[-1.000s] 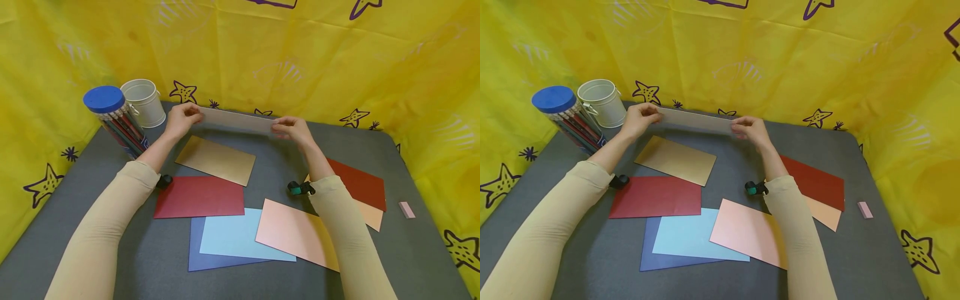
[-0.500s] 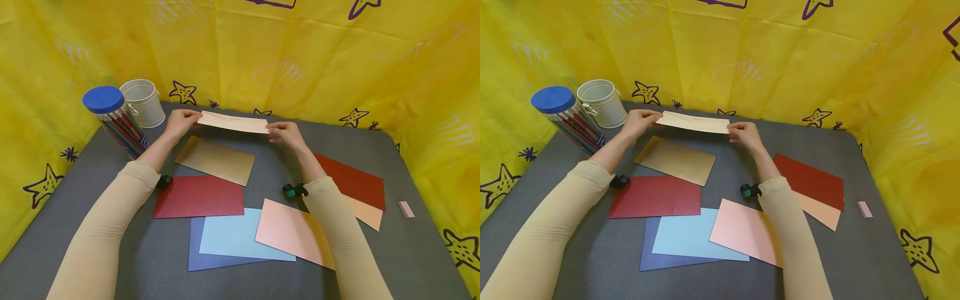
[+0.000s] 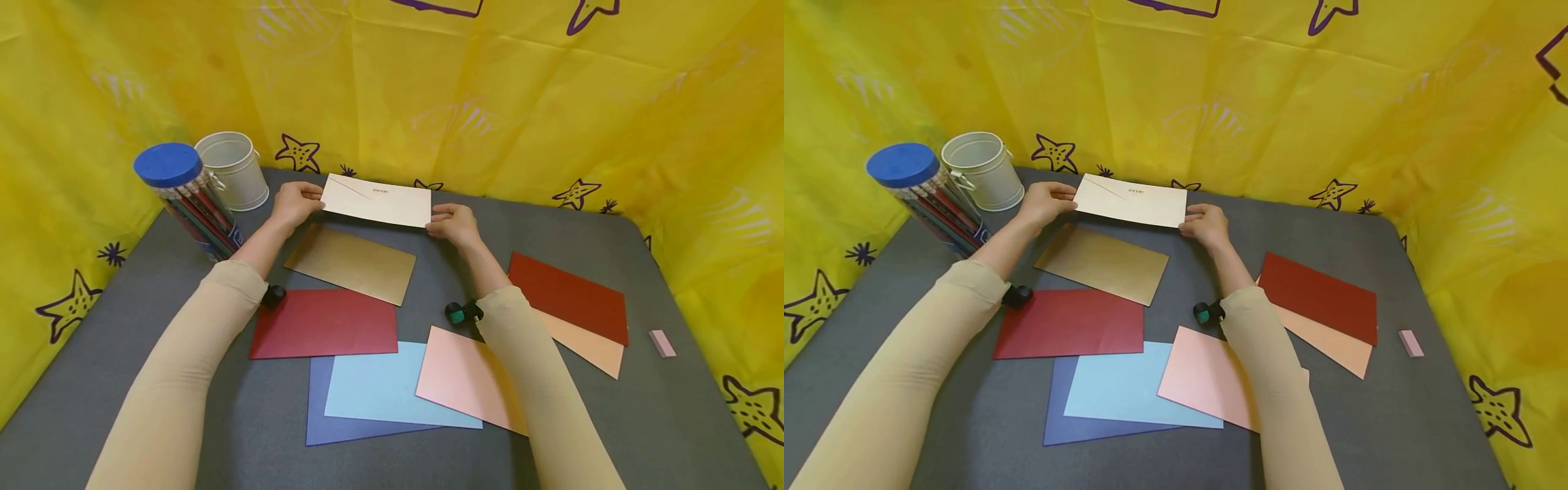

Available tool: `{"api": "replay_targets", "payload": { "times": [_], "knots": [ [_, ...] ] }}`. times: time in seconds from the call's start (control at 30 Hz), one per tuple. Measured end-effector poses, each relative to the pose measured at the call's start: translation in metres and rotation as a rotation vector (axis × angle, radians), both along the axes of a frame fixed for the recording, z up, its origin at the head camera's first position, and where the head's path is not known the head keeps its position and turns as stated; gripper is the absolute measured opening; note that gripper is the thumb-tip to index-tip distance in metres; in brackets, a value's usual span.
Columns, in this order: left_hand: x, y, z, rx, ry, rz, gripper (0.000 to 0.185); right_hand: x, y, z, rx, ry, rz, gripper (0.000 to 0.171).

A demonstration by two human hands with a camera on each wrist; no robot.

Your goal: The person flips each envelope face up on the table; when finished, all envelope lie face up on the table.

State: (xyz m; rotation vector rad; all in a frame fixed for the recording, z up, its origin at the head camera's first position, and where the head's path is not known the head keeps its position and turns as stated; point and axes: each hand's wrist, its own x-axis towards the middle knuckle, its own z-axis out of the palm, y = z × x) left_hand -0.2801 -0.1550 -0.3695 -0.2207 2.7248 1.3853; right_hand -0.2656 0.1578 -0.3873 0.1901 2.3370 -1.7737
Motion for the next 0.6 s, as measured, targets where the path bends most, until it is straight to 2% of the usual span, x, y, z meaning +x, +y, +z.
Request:
{"api": "replay_targets", "payload": {
  "times": [0.17,0.37,0.6],
  "knots": [
    [-0.0028,-0.0006,-0.0027,-0.040,0.026,0.024,0.035,-0.0038,-0.0054,0.0009,-0.005,-0.016,-0.052,0.049],
    [-0.0024,0.0007,-0.0081,-0.061,-0.010,0.004,0.038,-0.0051,-0.0072,0.0010,-0.003,-0.050,-0.101,0.045],
    [-0.0020,0.0009,-0.0088,-0.050,-0.047,-0.028,0.040,-0.0061,-0.0049,0.0007,0.032,-0.054,-0.087,0.043]
  ]
}}
